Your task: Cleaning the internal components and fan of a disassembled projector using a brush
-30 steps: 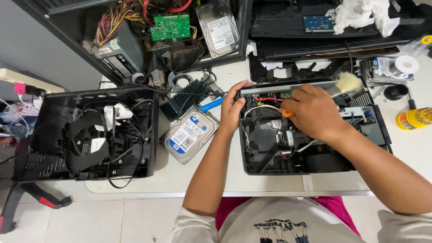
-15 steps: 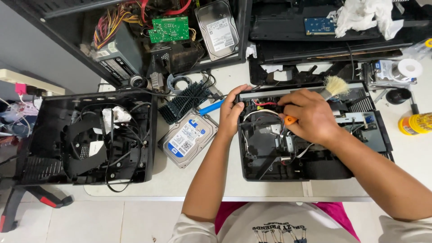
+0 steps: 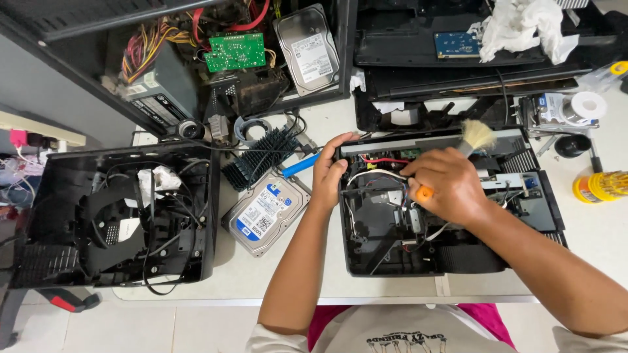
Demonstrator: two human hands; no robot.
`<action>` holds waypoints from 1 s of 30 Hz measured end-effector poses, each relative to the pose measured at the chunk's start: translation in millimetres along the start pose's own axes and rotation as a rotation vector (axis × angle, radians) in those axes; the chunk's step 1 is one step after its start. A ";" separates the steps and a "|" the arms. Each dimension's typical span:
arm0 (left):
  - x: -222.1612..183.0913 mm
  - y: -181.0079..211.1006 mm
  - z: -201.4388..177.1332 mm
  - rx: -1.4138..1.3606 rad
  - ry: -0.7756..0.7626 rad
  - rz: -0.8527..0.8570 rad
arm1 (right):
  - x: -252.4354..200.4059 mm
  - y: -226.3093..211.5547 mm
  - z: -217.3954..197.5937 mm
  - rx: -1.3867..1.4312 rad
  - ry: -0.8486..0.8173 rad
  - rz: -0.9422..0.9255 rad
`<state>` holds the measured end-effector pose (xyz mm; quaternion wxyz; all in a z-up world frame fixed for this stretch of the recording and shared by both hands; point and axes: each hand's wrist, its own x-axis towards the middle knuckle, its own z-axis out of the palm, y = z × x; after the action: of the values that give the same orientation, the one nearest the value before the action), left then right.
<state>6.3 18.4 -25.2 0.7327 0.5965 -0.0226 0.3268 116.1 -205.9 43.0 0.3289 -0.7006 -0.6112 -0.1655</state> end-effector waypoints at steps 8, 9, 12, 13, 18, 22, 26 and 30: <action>-1.6 -1.1 0.5 -0.033 0.015 0.003 | -4.2 2.6 -5.9 0.019 0.163 0.091; -3.4 0.1 0.9 -0.034 0.013 0.001 | 2.4 -5.2 -18.5 0.018 0.163 0.094; -1.7 9.6 2.6 -0.023 0.004 -0.001 | 17.7 -24.9 -51.8 -0.031 0.163 0.157; -1.0 16.2 4.0 0.061 -0.014 -0.023 | 17.4 -30.7 -59.7 -0.015 0.100 0.209; -1.6 21.6 5.1 0.130 -0.034 -0.033 | 11.7 -58.0 -83.3 0.046 0.011 0.205; -3.1 22.1 5.5 0.104 -0.036 -0.048 | -6.5 -72.7 -79.8 0.226 -0.046 0.155; -3.9 19.1 5.5 0.079 -0.037 -0.046 | -18.7 -77.5 -69.6 0.156 -0.006 0.053; -3.4 16.7 5.4 0.102 -0.041 -0.032 | -15.1 -78.6 -65.7 0.200 -0.008 0.027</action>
<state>-2.8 13.3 -10.8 0.7057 0.6401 -0.0115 0.3036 48.4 -257.9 101.6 0.3972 -0.6729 -0.6166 -0.0965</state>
